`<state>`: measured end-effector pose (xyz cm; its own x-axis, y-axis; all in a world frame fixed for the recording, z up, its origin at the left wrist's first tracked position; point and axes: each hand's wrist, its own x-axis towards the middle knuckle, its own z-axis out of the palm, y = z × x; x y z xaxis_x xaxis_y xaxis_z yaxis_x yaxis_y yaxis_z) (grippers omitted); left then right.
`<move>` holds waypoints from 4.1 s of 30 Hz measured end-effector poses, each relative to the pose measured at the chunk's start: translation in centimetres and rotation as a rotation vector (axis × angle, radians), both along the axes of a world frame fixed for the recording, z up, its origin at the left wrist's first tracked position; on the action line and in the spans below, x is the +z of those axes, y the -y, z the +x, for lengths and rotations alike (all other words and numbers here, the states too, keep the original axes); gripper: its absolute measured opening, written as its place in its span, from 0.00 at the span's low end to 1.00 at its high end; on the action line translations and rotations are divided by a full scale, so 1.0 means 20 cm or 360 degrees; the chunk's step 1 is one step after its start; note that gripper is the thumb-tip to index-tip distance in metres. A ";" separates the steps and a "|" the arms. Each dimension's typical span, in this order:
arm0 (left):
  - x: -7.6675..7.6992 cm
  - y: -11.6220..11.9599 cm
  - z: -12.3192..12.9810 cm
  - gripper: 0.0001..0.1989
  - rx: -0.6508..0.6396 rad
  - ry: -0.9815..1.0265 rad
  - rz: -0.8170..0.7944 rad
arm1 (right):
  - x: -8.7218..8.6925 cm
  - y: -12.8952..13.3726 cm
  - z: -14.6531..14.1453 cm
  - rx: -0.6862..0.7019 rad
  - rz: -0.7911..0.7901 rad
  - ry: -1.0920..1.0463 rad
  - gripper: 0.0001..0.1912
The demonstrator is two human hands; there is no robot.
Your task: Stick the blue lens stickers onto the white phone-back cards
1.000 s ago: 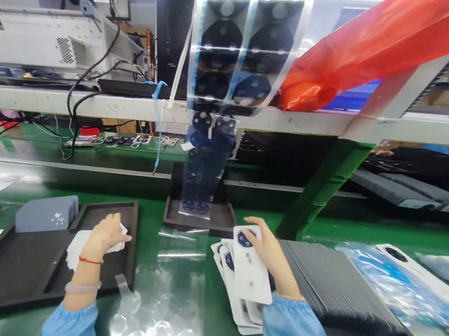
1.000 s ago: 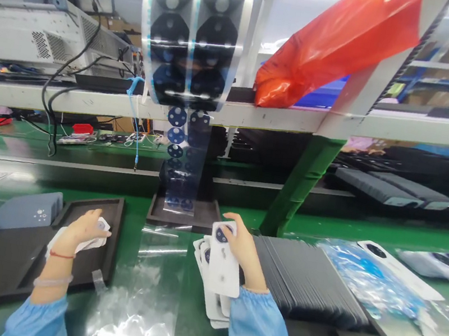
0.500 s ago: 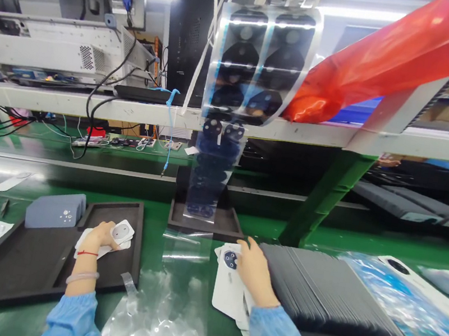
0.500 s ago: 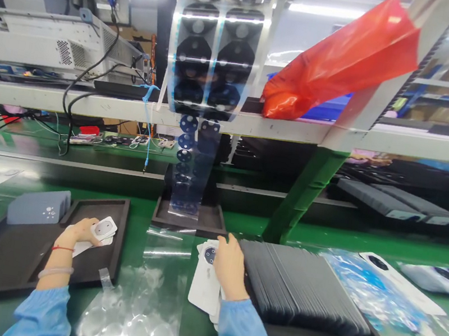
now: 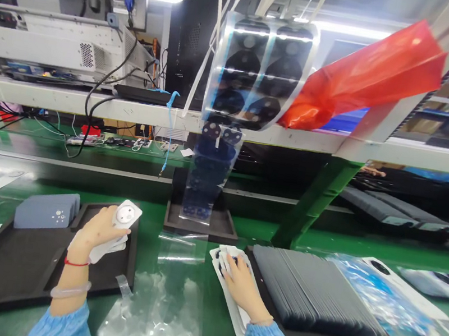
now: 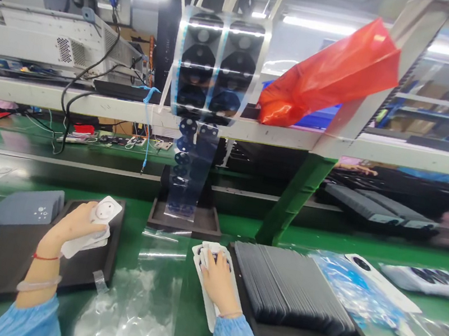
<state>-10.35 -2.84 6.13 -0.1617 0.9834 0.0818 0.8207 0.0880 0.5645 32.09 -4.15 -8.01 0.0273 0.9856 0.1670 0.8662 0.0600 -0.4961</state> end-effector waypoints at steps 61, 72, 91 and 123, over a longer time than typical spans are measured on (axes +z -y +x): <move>0.09 0.10 0.64 0.18 0.0017 0.0979 0.0535 | 0.79 0.12 -0.43 0.0864 0.0926 -0.0176 0.11; 0.12 0.12 0.59 0.17 0.0412 0.0311 0.0904 | 0.96 0.27 -0.40 0.0809 0.0197 -0.1462 0.09; 0.19 0.49 0.86 0.29 -0.0683 0.1357 0.0283 | 0.94 0.30 -0.49 0.0218 0.0325 -0.2110 0.15; 0.20 0.52 0.87 0.26 -0.0779 0.1215 0.0231 | 0.91 0.29 -0.49 0.0178 0.0378 -0.2115 0.13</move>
<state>7.05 -13.27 10.03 0.2091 0.9449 0.2518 0.1474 -0.2850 0.9471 22.19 -10.04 10.22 0.2221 0.9444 0.2422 -0.2709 0.2984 -0.9152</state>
